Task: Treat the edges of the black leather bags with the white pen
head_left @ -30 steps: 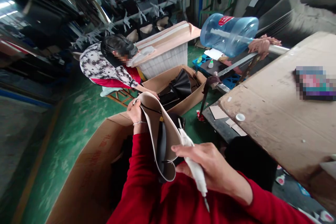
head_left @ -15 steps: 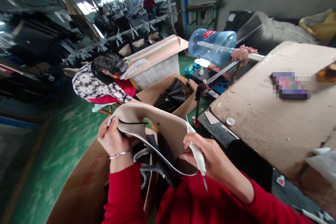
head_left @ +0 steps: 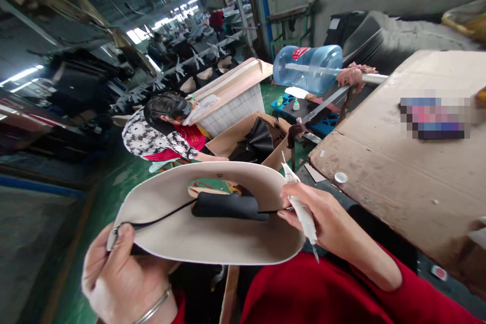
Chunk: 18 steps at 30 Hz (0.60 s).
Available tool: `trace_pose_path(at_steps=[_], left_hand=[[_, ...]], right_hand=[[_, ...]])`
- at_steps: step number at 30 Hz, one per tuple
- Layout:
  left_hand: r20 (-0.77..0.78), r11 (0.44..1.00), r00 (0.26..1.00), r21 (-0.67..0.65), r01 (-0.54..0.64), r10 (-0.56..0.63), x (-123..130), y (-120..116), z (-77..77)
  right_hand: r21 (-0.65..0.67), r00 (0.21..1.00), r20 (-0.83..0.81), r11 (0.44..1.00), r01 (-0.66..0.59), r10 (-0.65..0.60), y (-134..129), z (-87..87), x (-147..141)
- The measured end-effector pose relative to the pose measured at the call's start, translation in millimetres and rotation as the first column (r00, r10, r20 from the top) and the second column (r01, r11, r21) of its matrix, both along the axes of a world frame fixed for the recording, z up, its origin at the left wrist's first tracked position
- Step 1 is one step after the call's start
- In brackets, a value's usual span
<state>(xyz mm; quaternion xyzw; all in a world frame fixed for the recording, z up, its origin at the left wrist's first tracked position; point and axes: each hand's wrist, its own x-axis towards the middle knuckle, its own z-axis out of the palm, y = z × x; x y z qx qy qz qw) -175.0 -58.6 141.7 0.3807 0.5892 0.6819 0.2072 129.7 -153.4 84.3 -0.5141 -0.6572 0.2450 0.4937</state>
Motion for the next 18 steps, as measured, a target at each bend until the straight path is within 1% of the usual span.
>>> trace_pose_path(at_steps=[2, 3, 7, 9, 11, 12, 14, 16, 18], left_hand=[[0.113, 0.996, 0.99, 0.004, -0.085, 0.084, 6, -2, -9.6], [0.152, 0.996, 0.984, -0.022, -0.089, 0.091, 6, -3, -17.6], [0.223, 0.984, 0.975, -0.178, 0.018, 0.023, -8, -7, -59.9], [0.236, 0.976, 0.972, -0.211, 0.05, 0.002, -16, -9, -79.9], [0.214, 0.973, 0.977, -0.221, 0.071, -0.022, -21, -12, -94.5], [0.188, 0.97, 0.981, -0.229, 0.081, -0.038, -23, -14, -99.3], [0.105, 0.959, 0.992, -0.266, 0.099, -0.073, -26, -19, -104.1], [-0.005, 0.939, 0.992, -0.322, 0.118, -0.127, -32, -25, -103.4], [-0.124, 0.91, 0.964, -0.377, 0.172, -0.233, -40, -28, -99.0]], right_hand=[[0.027, 1.0, -0.001, 1.0, 0.001, 0.0, 2, -14.7, -5], [0.033, 1.0, -0.002, 0.999, 0.007, -0.007, 3, -24.6, -7], [0.007, 0.998, -0.02, 0.998, 0.056, -0.056, 7, -73.2, -17], [-0.007, 0.997, -0.045, 0.998, 0.055, -0.055, 10, -96.1, -23], [-0.012, 0.997, -0.073, 1.0, 0.024, -0.025, 12, -112.1, -30], [-0.01, 0.996, -0.087, 1.0, 0.005, -0.006, 13, -116.8, -32], [0.005, 0.995, -0.103, 1.0, -0.016, 0.016, 12, -119.7, -36], [0.04, 0.996, -0.087, 0.999, -0.018, 0.021, 11, -116.6, -39], [0.07, 0.999, -0.045, 0.997, -0.021, 0.025, 9, -110.9, -40]])
